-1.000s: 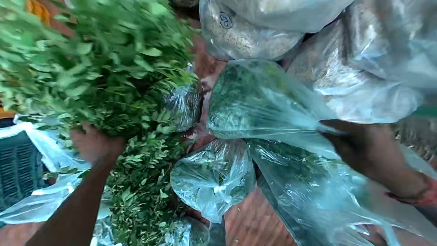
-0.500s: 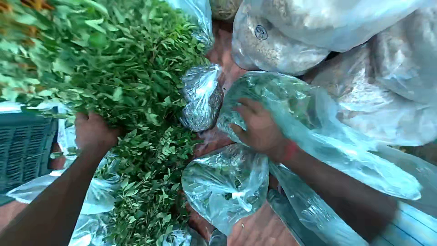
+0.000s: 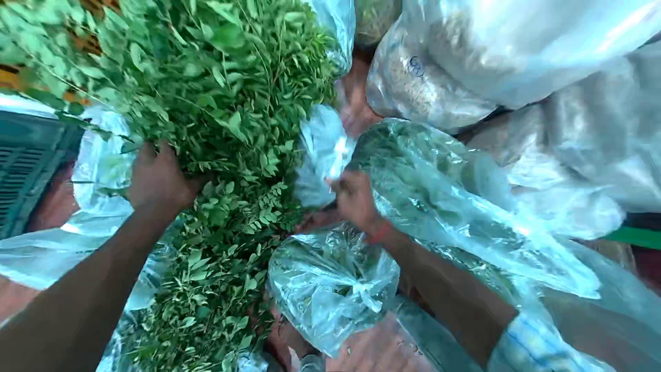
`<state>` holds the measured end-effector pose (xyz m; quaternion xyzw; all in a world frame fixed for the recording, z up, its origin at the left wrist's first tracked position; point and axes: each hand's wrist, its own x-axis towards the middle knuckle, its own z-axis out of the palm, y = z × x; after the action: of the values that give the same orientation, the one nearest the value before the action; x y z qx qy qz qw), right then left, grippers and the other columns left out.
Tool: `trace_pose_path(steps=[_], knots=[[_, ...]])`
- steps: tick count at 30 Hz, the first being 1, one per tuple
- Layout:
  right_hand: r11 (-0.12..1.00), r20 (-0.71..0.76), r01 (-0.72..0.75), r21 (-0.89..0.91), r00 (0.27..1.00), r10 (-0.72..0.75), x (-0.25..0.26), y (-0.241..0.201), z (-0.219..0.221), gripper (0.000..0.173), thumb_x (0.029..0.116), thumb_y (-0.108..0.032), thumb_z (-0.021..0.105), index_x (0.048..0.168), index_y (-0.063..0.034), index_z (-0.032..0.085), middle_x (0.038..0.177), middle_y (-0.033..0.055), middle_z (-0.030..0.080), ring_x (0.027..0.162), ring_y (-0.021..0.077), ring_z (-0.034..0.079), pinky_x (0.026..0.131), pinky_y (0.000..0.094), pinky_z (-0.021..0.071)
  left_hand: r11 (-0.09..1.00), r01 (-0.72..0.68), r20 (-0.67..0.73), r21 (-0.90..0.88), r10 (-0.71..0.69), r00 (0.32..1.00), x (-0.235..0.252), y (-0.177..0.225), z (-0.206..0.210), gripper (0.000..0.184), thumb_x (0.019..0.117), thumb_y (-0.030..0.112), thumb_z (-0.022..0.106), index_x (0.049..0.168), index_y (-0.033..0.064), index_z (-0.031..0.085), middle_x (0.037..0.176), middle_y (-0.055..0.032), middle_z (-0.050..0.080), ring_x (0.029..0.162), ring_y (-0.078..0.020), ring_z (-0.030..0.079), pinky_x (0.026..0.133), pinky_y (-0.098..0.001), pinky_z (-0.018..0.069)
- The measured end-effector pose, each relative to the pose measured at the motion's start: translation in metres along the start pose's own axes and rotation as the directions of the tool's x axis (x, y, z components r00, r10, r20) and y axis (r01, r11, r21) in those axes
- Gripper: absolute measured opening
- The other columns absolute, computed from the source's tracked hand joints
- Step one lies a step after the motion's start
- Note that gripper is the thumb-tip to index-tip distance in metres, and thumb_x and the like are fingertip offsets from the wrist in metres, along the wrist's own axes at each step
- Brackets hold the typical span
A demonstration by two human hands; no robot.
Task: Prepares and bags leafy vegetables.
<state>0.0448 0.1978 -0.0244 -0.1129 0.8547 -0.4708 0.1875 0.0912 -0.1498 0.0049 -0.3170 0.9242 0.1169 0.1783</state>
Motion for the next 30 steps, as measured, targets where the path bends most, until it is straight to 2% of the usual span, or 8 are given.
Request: trace_pose_path(steps=[5,10,13,15,18,21,24,30], knots=[[0.968,0.028,0.188,-0.165,0.982,-0.186,-0.118,-0.048,-0.036,0.022,0.0959,-0.017,0.061,0.077,-0.0065,0.065,0.072,0.0031,0.061,0.065,0.0151,0.064,0.060,0.0347,0.0573,0.986,-0.163,0.186,0.021,0.156,0.970,-0.019,0.030,0.010,0.078,0.0820,0.031,0.087,0.143,-0.0004,0.051,0.139,-0.0395,0.049,0.125,-0.0624,0.049,0.090,-0.0794,0.0443],[0.995,0.168,-0.097,0.020,0.981,0.092,-0.174,-0.033,-0.054,0.040,0.0972,-0.015,0.057,0.134,0.0005,0.060,0.082,0.0107,0.070,0.070,0.0214,0.068,0.067,0.0438,0.0597,0.900,-0.378,0.190,-0.217,0.419,0.888,-0.103,0.089,0.021,0.059,0.0933,0.026,0.075,0.145,0.0072,0.055,0.149,-0.0300,0.048,0.134,-0.0523,0.049,0.106,-0.0725,0.0414],[0.994,0.171,-0.106,0.034,0.980,0.099,-0.172,-0.014,-0.066,0.025,0.0976,-0.013,0.057,0.116,-0.0048,0.071,0.088,0.0096,0.071,0.076,0.0202,0.069,0.071,0.0424,0.0599,0.853,-0.303,0.145,-0.424,0.394,0.908,-0.187,0.128,0.017,0.044,0.1004,0.042,0.063,0.130,0.0091,0.066,0.128,-0.0153,0.067,0.114,-0.0329,0.067,0.094,-0.0587,0.0553],[0.997,0.222,-0.077,0.010,0.972,0.073,-0.169,-0.009,-0.074,0.020,0.0980,-0.014,0.059,0.112,-0.0065,0.071,0.092,0.0084,0.072,0.082,0.0199,0.070,0.075,0.0430,0.0607,0.783,-0.075,0.318,-0.618,0.336,0.886,-0.231,0.148,0.022,0.056,0.0952,0.052,0.066,0.134,0.0111,0.062,0.124,-0.0104,0.069,0.105,-0.0228,0.071,0.086,-0.0472,0.0625],[0.999,0.344,-0.008,-0.044,0.939,0.022,-0.169,-0.013,-0.082,0.018,0.0981,-0.015,0.060,0.108,-0.0059,0.071,0.100,0.0089,0.072,0.094,0.0218,0.070,0.086,0.0444,0.0600,0.690,0.166,0.431,-0.705,0.230,0.873,-0.264,0.166,0.039,0.066,0.0881,0.043,0.078,0.142,0.0118,0.057,0.125,-0.0132,0.066,0.098,-0.0239,0.072,0.078,-0.0434,0.0632],[0.995,0.430,-0.094,-0.021,0.898,0.094,-0.170,-0.016,-0.089,0.019,0.0983,-0.016,0.057,0.111,-0.0090,0.070,0.088,0.0073,0.069,0.078,0.0208,0.067,0.074,0.0431,0.0576,0.577,0.219,0.305,-0.786,0.055,0.951,-0.268,0.168,0.051,0.021,0.0956,0.016,0.072,0.114,0.0067,0.072,0.093,-0.0070,0.075,0.076,-0.0189,0.073,0.072,-0.0406,0.0630],[0.989,0.323,-0.140,0.048,0.939,0.117,-0.165,-0.024,-0.097,0.016,0.0981,-0.015,0.061,0.108,-0.0091,0.072,0.083,0.0055,0.070,0.073,0.0171,0.068,0.068,0.0399,0.0596,0.361,0.287,0.292,-0.887,-0.041,0.955,-0.267,0.158,0.035,0.011,0.1006,0.006,0.061,0.106,-0.0001,0.068,0.092,-0.0089,0.073,0.081,-0.0198,0.071,0.080,-0.0404,0.0613],[0.984,0.058,-0.076,0.163,0.996,0.067,-0.143,-0.048,-0.104,0.013,0.0880,-0.003,0.060,0.090,-0.0091,0.072,0.109,0.0038,0.068,0.101,0.0164,0.066,0.083,0.0377,0.0586,0.025,0.297,0.290,-0.955,-0.159,0.944,-0.264,0.136,-0.003,0.012,0.1030,0.009,0.051,0.106,0.0104,0.063,0.093,-0.0015,0.066,0.087,-0.0134,0.064,0.084,-0.0329,0.0564]])
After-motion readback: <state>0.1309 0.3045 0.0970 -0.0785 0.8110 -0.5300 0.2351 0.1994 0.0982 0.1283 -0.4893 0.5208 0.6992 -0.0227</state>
